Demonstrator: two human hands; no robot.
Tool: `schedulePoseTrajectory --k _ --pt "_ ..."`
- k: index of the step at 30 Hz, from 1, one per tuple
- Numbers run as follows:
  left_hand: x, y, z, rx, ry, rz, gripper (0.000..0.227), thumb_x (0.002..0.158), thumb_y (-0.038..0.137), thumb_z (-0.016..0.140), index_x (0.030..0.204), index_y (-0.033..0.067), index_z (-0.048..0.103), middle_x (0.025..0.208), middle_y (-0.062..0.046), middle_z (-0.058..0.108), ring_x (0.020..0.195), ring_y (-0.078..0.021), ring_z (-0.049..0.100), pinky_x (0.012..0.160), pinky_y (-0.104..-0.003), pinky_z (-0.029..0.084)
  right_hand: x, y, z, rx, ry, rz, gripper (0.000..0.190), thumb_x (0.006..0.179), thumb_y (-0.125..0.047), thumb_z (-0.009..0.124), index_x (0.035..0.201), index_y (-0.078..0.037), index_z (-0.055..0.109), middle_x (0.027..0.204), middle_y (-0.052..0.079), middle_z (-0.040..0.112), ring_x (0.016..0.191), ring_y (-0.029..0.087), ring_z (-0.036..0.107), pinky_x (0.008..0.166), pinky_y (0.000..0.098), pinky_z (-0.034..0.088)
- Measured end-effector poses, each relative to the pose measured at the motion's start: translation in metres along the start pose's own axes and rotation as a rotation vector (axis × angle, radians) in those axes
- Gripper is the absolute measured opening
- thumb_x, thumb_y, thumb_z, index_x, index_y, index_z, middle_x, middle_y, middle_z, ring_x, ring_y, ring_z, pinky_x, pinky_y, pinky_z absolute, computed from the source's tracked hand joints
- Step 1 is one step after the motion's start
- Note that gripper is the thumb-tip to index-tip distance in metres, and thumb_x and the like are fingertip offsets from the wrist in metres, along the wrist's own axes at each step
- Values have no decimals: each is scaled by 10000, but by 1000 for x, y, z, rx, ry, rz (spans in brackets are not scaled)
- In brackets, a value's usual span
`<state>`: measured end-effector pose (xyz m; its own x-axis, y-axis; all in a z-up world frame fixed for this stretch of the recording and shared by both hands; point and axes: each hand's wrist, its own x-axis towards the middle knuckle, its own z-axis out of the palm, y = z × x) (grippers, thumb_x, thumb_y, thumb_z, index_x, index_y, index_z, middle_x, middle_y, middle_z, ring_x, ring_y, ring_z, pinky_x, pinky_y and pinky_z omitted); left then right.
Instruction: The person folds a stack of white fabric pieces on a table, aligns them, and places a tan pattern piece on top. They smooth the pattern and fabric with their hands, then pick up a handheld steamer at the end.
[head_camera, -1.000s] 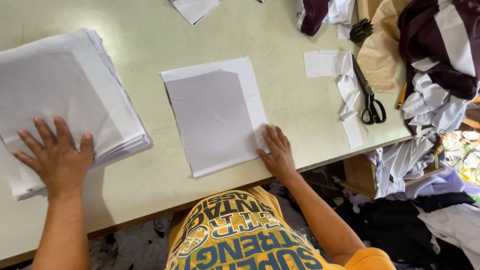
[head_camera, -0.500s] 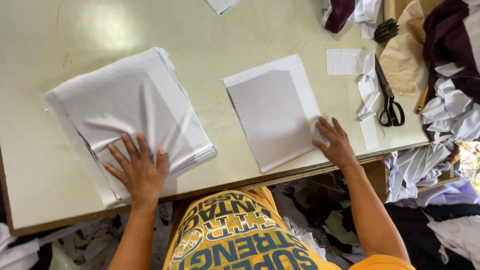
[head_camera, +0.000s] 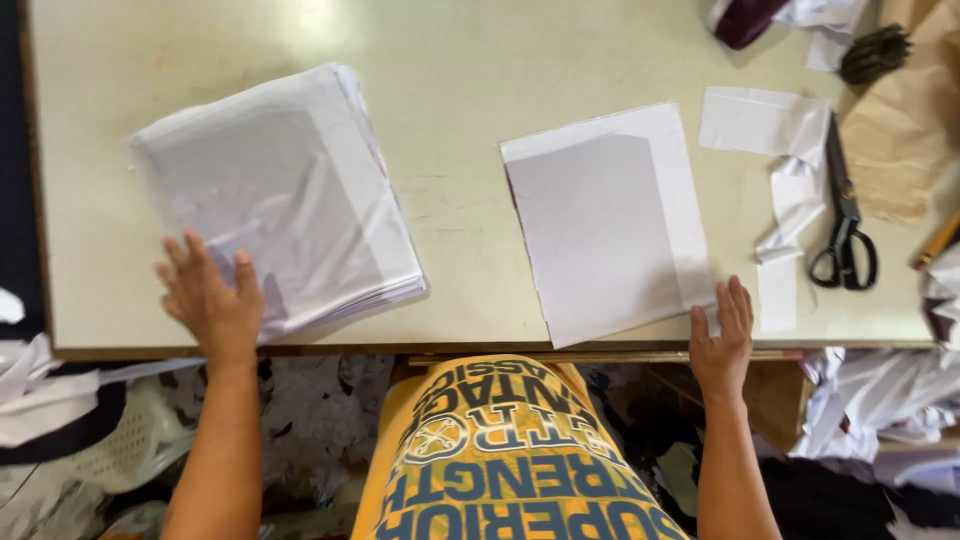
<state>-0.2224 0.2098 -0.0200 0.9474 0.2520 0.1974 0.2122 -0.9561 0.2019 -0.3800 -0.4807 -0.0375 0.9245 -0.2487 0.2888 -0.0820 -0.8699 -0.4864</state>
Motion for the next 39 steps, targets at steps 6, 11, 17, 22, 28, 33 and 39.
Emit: schedulePoseTrajectory --k 6,11,17,22,28,33,39 --pt "-16 37 -6 26 -60 10 793 1071 511 614 1690 63 403 1690 -309 324 1486 -624 306 1058 -854 302 -6 21 17 -58 13 67 547 1089 -149 729 1592 -18 559 1654 194 472 1516 439 384 1183 629 382" --pt "-26 69 -1 36 -13 34 820 1048 522 638 1677 41 427 1688 -320 313 1486 -626 297 1102 -811 316 2 19 21 -148 11 49 539 1078 -202 766 1555 -16 595 1621 161 513 1488 410 425 1116 603 403" --pt "-48 116 9 -12 -86 -10 837 1043 567 607 1697 91 394 1726 -268 263 1528 -595 250 1161 -786 261 2 40 23 -182 31 38 504 1069 -204 784 1512 -19 633 1564 128 558 1433 379 483 1051 564 439" --pt "-44 118 7 -69 -151 -60 832 1064 549 588 1726 126 316 1752 -246 199 1537 -614 199 1133 -854 204 4 31 17 -194 28 59 488 1010 -184 825 1443 -13 679 1525 116 577 1408 375 514 1027 565 456" --pt "-11 161 20 -146 82 212 813 1042 563 629 1623 10 491 1652 -294 388 1467 -598 339 1072 -786 309 8 27 18 -222 52 81 459 1002 -195 822 1413 -36 695 1509 103 586 1409 352 529 1037 549 463" --pt "30 304 84 -509 149 613 259 847 139 827 1106 140 819 1139 -110 724 1121 -340 678 999 -477 475 9 20 14 -146 34 115 416 1021 -209 781 1389 -45 679 1500 115 578 1431 360 516 1064 554 445" --pt "36 513 210 -514 50 789 76 800 167 723 858 206 750 872 -3 664 906 -264 651 766 -459 479 14 8 15 -132 18 256 327 1039 -193 757 1303 -14 689 1443 121 573 1348 379 558 1042 567 464"
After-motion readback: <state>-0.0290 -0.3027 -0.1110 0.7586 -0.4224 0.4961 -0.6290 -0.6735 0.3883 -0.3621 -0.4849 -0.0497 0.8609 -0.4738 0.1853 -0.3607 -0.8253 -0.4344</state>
